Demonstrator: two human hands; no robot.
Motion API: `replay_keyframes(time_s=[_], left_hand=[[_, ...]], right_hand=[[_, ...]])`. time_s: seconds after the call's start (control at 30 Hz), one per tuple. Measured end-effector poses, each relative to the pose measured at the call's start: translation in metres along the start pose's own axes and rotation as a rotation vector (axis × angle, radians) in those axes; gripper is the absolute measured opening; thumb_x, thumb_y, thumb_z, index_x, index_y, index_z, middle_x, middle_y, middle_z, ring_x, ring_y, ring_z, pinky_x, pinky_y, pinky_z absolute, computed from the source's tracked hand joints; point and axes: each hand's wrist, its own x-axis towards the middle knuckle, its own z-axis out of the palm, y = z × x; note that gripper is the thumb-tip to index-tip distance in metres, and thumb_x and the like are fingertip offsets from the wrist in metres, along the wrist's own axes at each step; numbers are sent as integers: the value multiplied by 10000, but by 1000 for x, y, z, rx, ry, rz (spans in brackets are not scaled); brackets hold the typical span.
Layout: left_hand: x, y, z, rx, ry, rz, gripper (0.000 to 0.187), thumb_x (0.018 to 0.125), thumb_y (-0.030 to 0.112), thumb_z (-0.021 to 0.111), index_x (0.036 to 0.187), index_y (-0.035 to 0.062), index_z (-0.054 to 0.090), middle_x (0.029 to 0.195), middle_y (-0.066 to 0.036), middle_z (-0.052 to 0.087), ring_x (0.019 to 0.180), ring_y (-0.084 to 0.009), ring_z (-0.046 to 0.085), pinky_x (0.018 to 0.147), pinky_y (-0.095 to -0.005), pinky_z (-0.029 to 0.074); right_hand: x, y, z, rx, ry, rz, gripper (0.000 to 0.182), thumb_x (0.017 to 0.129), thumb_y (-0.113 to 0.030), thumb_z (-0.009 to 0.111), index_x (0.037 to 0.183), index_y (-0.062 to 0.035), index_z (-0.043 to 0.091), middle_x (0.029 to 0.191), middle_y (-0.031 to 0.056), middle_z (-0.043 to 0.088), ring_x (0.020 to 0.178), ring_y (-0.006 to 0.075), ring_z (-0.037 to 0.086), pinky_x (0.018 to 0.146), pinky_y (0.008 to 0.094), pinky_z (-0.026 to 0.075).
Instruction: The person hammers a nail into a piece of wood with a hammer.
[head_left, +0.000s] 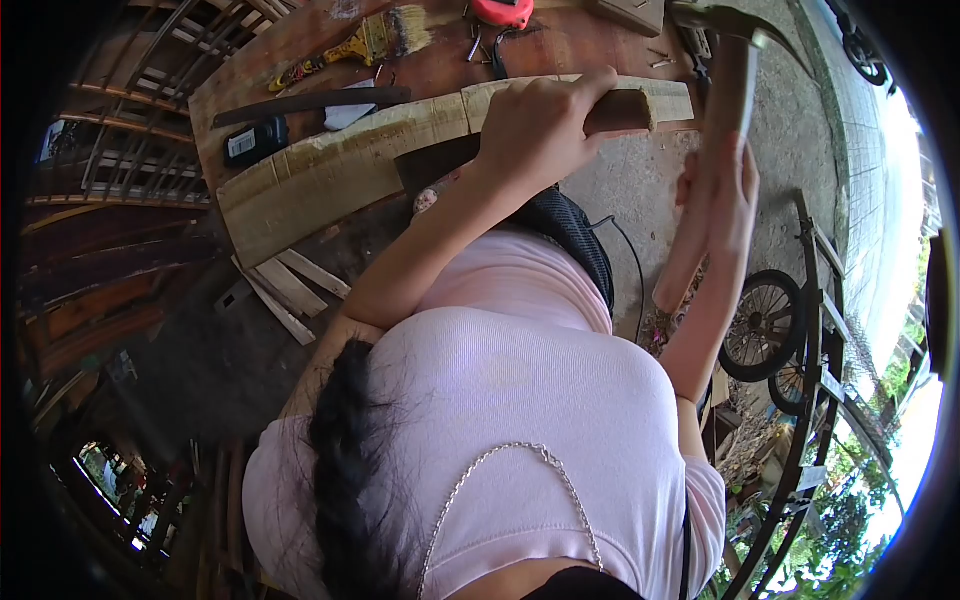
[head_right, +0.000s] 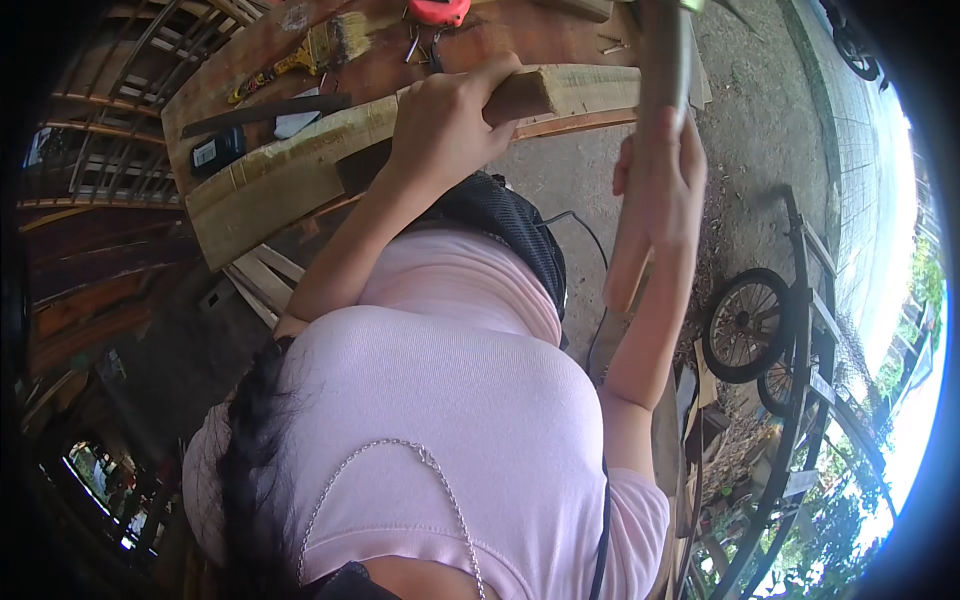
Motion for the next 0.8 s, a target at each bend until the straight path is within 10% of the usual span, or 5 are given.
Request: replay_keyframes(time_s=[0.13, 0.8], left_hand=[[2, -1, 6, -15, -44, -40, 270, 679, 141, 692, 908, 150, 548, 641, -67, 624, 621, -288, 642, 562, -407, 507], [1, -5, 7, -24, -59, -97, 228, 684, 146, 694, 863, 128, 552, 631, -64, 630, 601, -285, 640, 567, -392, 510]], right_hand=[[-37, -17, -38, 337, 5, 2, 575, 928, -527, 396, 1165, -4, 408, 632, 46, 479, 466, 147, 489, 413, 246, 381], [-82, -12, -44, 118, -117, 267, 522, 942, -517, 376, 1076, -20, 463, 594, 51, 481, 430, 122, 462, 373, 249, 359]])
